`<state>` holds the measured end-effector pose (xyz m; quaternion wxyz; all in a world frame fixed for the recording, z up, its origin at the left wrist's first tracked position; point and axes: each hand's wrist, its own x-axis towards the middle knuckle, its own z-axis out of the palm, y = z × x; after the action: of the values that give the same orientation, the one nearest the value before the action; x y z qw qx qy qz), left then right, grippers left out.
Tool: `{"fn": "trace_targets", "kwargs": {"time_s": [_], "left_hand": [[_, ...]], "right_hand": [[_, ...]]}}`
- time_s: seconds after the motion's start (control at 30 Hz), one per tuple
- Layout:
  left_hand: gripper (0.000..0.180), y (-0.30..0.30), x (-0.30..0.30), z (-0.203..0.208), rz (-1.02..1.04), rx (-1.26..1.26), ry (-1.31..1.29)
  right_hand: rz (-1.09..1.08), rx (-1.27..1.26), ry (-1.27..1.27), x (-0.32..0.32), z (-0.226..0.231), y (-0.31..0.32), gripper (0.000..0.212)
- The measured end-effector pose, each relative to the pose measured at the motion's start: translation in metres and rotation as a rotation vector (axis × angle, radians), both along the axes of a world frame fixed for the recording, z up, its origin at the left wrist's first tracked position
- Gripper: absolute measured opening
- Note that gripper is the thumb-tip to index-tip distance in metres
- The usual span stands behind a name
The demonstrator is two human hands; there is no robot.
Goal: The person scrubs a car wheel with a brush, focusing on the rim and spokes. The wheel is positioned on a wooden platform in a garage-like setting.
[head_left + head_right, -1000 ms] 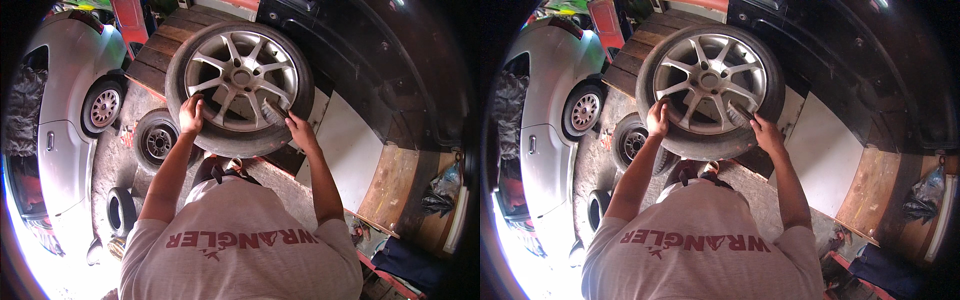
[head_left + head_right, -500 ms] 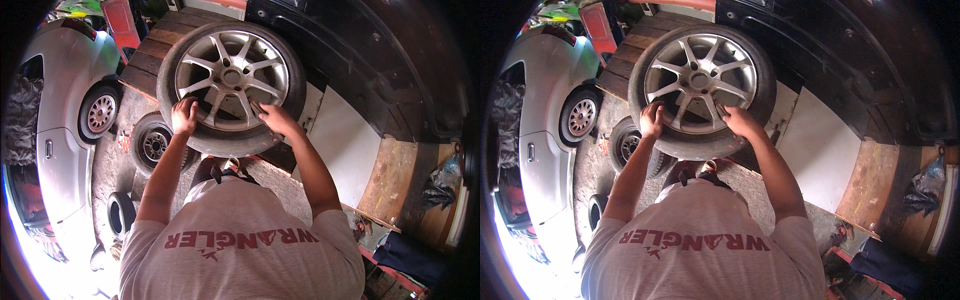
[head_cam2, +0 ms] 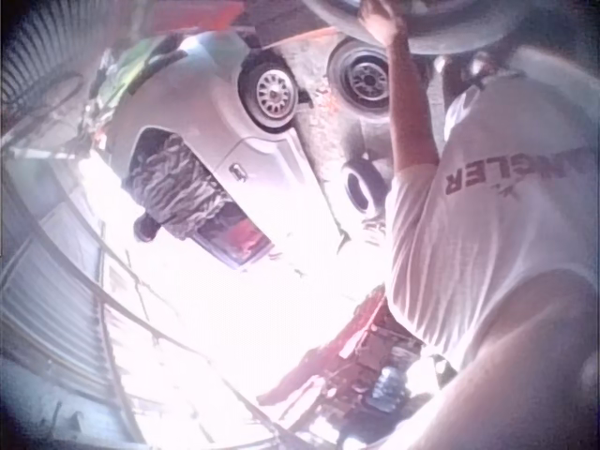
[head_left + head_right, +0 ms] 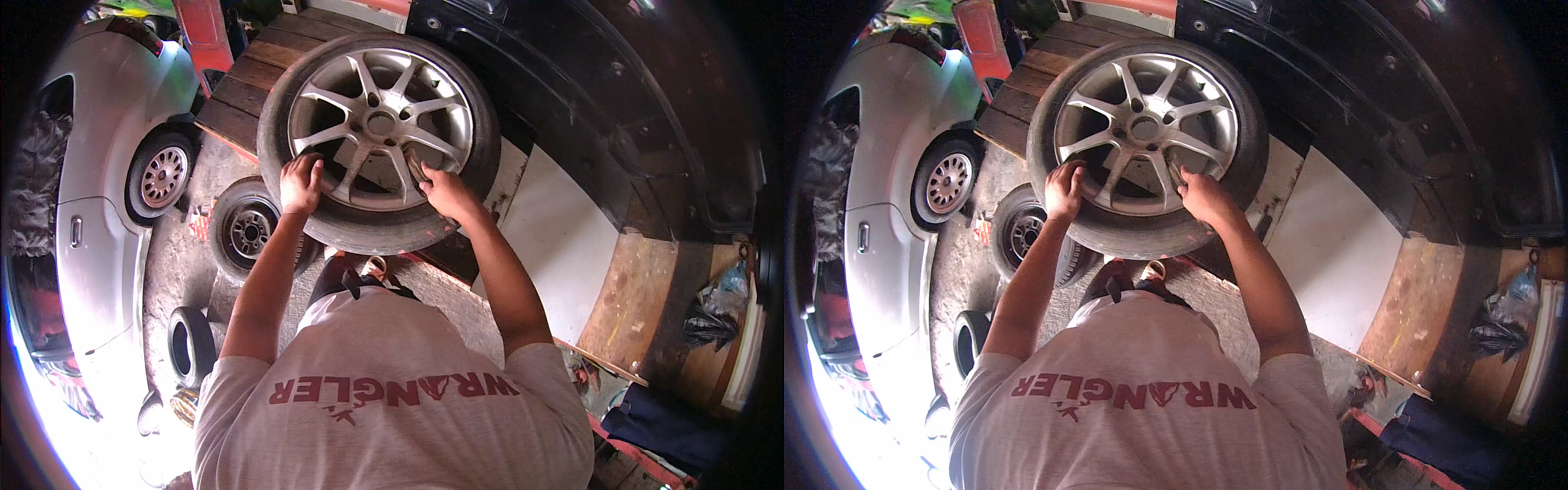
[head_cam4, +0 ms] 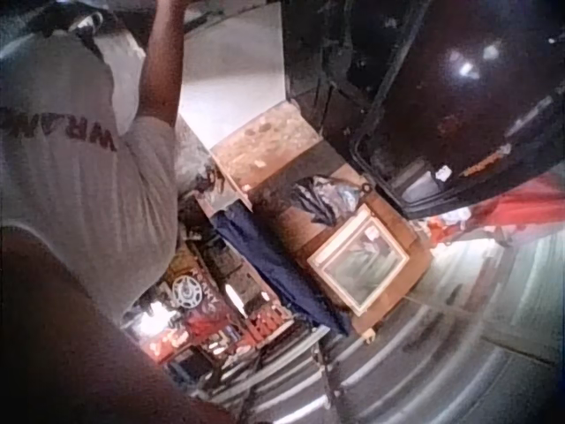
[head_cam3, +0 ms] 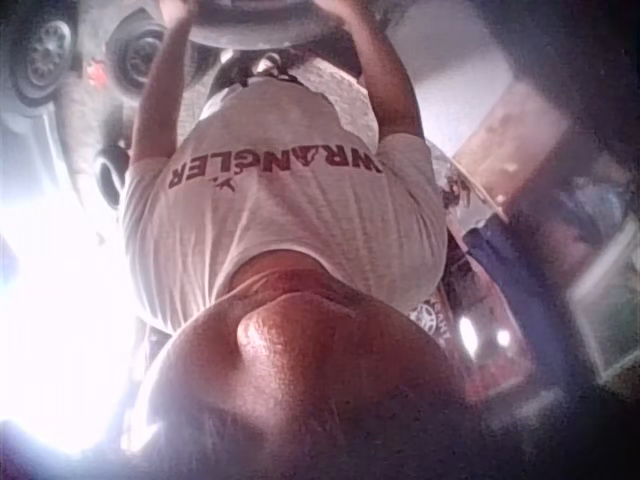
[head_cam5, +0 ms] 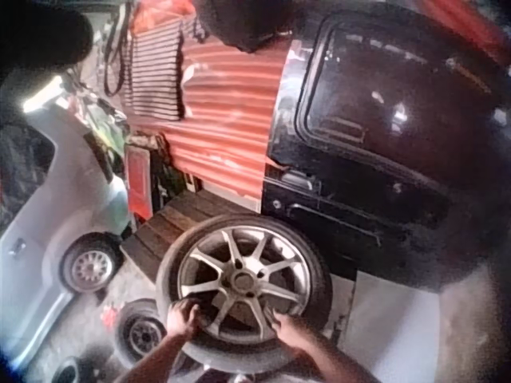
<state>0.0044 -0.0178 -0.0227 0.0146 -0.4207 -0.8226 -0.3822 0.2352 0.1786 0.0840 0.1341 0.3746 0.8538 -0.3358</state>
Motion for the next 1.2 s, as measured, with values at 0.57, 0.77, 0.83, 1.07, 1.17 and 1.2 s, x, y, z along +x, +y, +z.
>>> {"fn": "trace_targets", "kwargs": {"time_s": [0.57, 0.77, 0.83, 1.07, 1.17, 1.2], "left_hand": [[0.035, 0.001, 0.001, 0.004, 0.001, 0.032, -0.006], [0.035, 0.0, 0.001, 0.003, 0.001, 0.041, -0.018], [0.035, -0.003, 0.0, 0.003, -0.001, 0.033, -0.019], [0.033, 0.0, -0.003, 0.0, -0.027, 0.024, -0.054], [0.033, -0.001, -0.004, 0.003, -0.019, 0.034, -0.087], [0.034, 0.0, -0.005, 0.002, -0.014, 0.054, -0.063]], "right_hand": [[-0.105, 0.026, 0.183, 0.012, -0.026, -0.007, 0.054], [-0.034, 0.105, 0.408, 0.046, -0.042, -0.011, 0.053], [-0.118, -0.007, 0.334, 0.04, -0.036, -0.013, 0.053], [-0.24, -0.181, 0.248, 0.022, -0.036, 0.014, 0.05], [-0.165, -0.205, 0.228, 0.037, -0.028, 0.017, 0.053], [-0.194, -0.276, 0.209, 0.039, -0.026, 0.017, 0.055]]}}
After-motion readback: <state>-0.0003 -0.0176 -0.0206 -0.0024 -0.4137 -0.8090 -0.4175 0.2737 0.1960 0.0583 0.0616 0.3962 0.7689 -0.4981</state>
